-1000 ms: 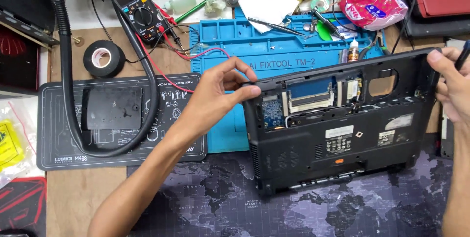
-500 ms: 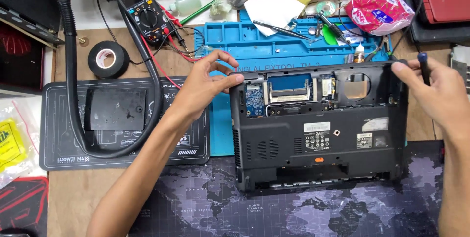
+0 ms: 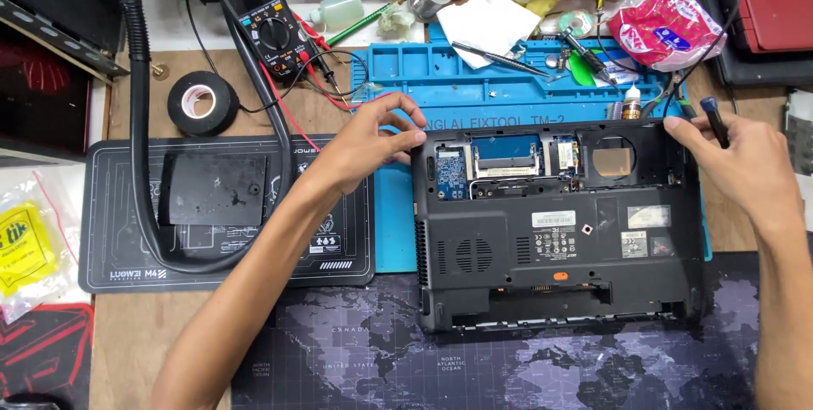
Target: Securing the internal components and outer casing of a laptop during a repair process.
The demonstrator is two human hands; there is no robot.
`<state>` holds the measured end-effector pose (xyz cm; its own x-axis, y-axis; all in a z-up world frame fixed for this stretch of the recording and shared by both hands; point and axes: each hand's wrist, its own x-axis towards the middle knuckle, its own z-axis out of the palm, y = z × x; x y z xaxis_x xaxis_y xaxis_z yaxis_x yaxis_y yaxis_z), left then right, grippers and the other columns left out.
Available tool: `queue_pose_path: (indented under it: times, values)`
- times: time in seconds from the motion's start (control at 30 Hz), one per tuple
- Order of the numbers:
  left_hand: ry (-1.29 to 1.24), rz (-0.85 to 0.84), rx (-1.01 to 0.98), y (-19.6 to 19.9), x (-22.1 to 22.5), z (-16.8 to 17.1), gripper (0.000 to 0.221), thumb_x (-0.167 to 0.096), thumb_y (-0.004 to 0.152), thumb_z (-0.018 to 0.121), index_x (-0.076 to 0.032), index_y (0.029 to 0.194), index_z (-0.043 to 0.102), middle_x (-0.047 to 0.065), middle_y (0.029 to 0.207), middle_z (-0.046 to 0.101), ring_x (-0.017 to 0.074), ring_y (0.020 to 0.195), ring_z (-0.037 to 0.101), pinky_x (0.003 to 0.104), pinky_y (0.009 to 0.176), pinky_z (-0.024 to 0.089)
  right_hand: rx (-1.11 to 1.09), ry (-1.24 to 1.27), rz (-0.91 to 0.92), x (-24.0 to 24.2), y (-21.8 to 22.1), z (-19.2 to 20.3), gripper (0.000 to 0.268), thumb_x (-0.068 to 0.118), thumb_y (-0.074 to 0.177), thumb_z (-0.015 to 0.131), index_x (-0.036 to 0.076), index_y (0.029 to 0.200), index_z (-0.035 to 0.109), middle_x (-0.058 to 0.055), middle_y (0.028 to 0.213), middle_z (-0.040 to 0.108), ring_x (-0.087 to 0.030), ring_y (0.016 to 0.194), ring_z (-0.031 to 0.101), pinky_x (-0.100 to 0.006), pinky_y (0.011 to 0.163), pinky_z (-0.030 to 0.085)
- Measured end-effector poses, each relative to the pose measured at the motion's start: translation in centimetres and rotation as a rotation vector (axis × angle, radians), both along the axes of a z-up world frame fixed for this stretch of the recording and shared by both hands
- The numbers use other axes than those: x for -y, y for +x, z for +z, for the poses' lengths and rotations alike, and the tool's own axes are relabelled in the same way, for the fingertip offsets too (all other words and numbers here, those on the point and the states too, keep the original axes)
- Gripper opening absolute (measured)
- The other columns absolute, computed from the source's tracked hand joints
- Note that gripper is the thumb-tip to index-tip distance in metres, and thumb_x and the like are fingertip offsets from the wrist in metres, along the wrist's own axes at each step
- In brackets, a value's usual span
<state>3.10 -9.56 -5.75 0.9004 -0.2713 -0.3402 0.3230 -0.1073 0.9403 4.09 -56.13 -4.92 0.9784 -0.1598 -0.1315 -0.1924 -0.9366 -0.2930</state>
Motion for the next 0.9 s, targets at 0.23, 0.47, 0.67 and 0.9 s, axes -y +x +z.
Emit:
queue_pose_path:
  times: [0.23, 0.47, 0.67, 0.9]
  values:
    - [-0.031, -0.015, 0.121, -0.8, -0.6, -1.3, 0.024, -0.008, 0.087, 0.078, -0.016, 0.097, 0.058, 0.01, 0.098, 0.06, 0.0155, 0.079, 0.062, 0.028, 0.075, 0.058, 0.076, 0.018, 0.017, -1.1, -0.8, 0.2, 0.052, 0.054, 0.114, 0.066, 0.004, 0.112, 0.079, -0.013, 0.094, 0.071, -0.033, 0.093, 0.064, -0.045, 0.083, 0.043]
    - [-0.004, 0.083, 0.163, -3.6, -3.7, 1.6, 0.027, -0.003, 0.085, 0.08, -0.017, 0.09, 0.057, 0.001, 0.09, 0.061, 0.0092, 0.079, 0.058, 0.024, 0.075, 0.051, 0.16, 0.138, 0.069, -4.8, -1.6, 2.2, 0.043, 0.043, 0.116, 0.07, 0.001, 0.113, 0.074, -0.008, 0.096, 0.069, -0.018, 0.089, 0.056, -0.039, 0.077, 0.041]
    - [-0.012, 0.192, 0.222, -5.1, -8.3, 4.0, 0.028, -0.002, 0.085, 0.081, -0.017, 0.088, 0.057, -0.002, 0.093, 0.062, 0.0074, 0.079, 0.057, 0.022, 0.079, 0.051, 0.242, 0.085, 0.188, -9.3, -0.9, 3.2, 0.044, 0.041, 0.122, 0.068, 0.001, 0.103, 0.066, -0.01, 0.096, 0.07, -0.026, 0.088, 0.062, -0.045, 0.076, 0.041]
    - [0.099, 0.228, 0.173, -5.4, -10.8, 1.9, 0.022, -0.001, 0.089, 0.077, -0.014, 0.09, 0.06, 0.004, 0.09, 0.063, 0.0116, 0.081, 0.062, 0.025, 0.078, 0.054, 0.102, -0.006, 0.264, -13.0, 3.1, 2.6, 0.054, 0.048, 0.117, 0.066, 0.003, 0.088, 0.061, -0.013, 0.066, 0.052, -0.03, 0.064, 0.046, -0.047, 0.066, 0.036]
